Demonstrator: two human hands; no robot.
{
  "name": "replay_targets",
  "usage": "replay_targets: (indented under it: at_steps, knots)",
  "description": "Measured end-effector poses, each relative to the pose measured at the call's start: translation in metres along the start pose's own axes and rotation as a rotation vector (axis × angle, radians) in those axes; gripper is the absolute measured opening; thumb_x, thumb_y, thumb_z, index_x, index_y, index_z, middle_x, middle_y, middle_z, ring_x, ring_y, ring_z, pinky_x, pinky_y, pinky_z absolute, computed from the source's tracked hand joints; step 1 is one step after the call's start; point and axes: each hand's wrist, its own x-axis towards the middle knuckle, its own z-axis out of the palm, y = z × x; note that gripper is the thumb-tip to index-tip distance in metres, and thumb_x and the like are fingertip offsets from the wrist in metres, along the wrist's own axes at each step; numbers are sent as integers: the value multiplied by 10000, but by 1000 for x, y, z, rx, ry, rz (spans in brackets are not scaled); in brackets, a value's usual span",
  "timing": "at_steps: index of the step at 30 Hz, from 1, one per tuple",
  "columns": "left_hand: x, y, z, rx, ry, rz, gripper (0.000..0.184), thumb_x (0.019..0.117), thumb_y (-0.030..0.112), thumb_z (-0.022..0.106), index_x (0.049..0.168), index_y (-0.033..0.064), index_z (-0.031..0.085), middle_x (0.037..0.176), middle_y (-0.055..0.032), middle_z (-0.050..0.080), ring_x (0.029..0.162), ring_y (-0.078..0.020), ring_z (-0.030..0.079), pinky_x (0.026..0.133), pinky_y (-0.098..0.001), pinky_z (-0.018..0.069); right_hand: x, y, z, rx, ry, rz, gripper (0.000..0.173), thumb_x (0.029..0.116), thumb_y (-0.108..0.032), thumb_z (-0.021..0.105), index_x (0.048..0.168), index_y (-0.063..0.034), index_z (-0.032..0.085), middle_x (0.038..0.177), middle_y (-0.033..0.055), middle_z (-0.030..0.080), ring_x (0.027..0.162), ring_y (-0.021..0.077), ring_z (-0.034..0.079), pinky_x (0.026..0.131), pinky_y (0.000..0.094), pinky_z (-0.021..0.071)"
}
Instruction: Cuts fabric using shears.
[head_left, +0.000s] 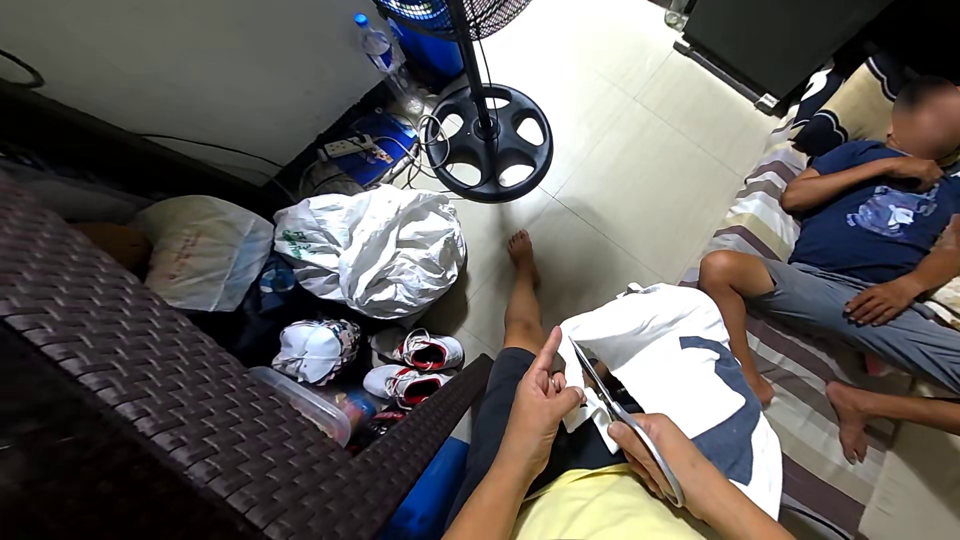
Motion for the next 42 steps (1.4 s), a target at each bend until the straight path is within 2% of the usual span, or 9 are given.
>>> replay_targets:
  at_steps: [5, 9, 13, 17, 20, 23, 27, 33, 42]
  knots:
    - [4, -2, -2, 100, 102, 22, 634, 890, -60, 541, 1511, -34, 412, 1389, -94, 585, 881, -39, 634, 766, -191, 522, -3, -2, -3, -23, -42, 44, 440, 1041, -475, 516, 780, -124, 565, 564, -69, 470, 458, 28, 461, 457, 204, 401]
    - [21, -3, -2, 142, 306, -17, 254, 1025, 16, 530, 1231, -56, 660, 1164, -82, 717, 943, -69, 666, 833, -224, 527, -19, -3, -14, -3, -108, 92, 473, 1048, -529, 423, 837, -131, 567, 601, -73, 496, 486, 30, 488, 482, 196, 427]
    - [32, -1, -2, -185, 323, -221, 260, 993, -78, 486, 1230, -33, 583, 1005, -93, 673, 799, -137, 665, 731, -275, 571, -31, 2, -25, 27, -102, 92, 498, 1019, -594, 402, 830, -161, 555, 598, -84, 505, 487, 26, 501, 480, 191, 438]
    - [29, -4, -7, -524, 108, -358, 511, 931, -127, 388, 1395, 62, 489, 1096, -108, 701, 857, -179, 725, 732, -317, 619, -35, 6, -30, 44, -160, 76, 574, 949, -726, 431, 825, -180, 562, 612, -91, 516, 496, 20, 511, 479, 185, 444]
    - [24, -5, -7, -392, 41, -217, 581, 904, -131, 416, 1461, 31, 451, 1356, -75, 621, 1009, -135, 694, 795, -290, 594, -37, 6, -31, 16, -230, 86, 630, 915, -787, 417, 841, -179, 563, 628, -91, 524, 510, 21, 519, 488, 192, 451]
    - [15, 1, -3, -234, 103, -194, 558, 925, -125, 459, 1465, 17, 449, 1350, -86, 613, 980, -128, 687, 775, -275, 586, -44, 3, -33, -25, -252, 91, 648, 913, -789, 406, 859, -166, 574, 641, -92, 535, 530, 19, 535, 508, 194, 463]
    - [10, -2, 3, -192, 280, -497, 457, 987, -55, 518, 1421, 22, 398, 1051, -112, 643, 845, -162, 672, 749, -311, 577, -56, -1, -38, -222, 92, 11, 487, 967, -580, 542, 882, -105, 602, 646, -66, 513, 553, 48, 511, 547, 257, 449]
    - [18, -24, -2, -328, 62, -567, 396, 977, -87, 476, 1341, 68, 447, 1007, -96, 667, 830, -168, 695, 730, -313, 597, -17, -31, -83, -654, 829, -43, 426, 941, -286, 742, 1103, 92, 629, 971, 282, 654, 910, 445, 650, 810, 635, 494]
    - [24, 15, -2, -523, -245, -305, 578, 835, -71, 650, 1391, 68, 574, 1125, -106, 724, 858, -155, 722, 776, -304, 614, 74, -62, -149, -907, 497, -159, 375, 909, -54, 637, 1274, 29, 618, 1254, 242, 637, 1245, 413, 556, 1091, 582, 369]
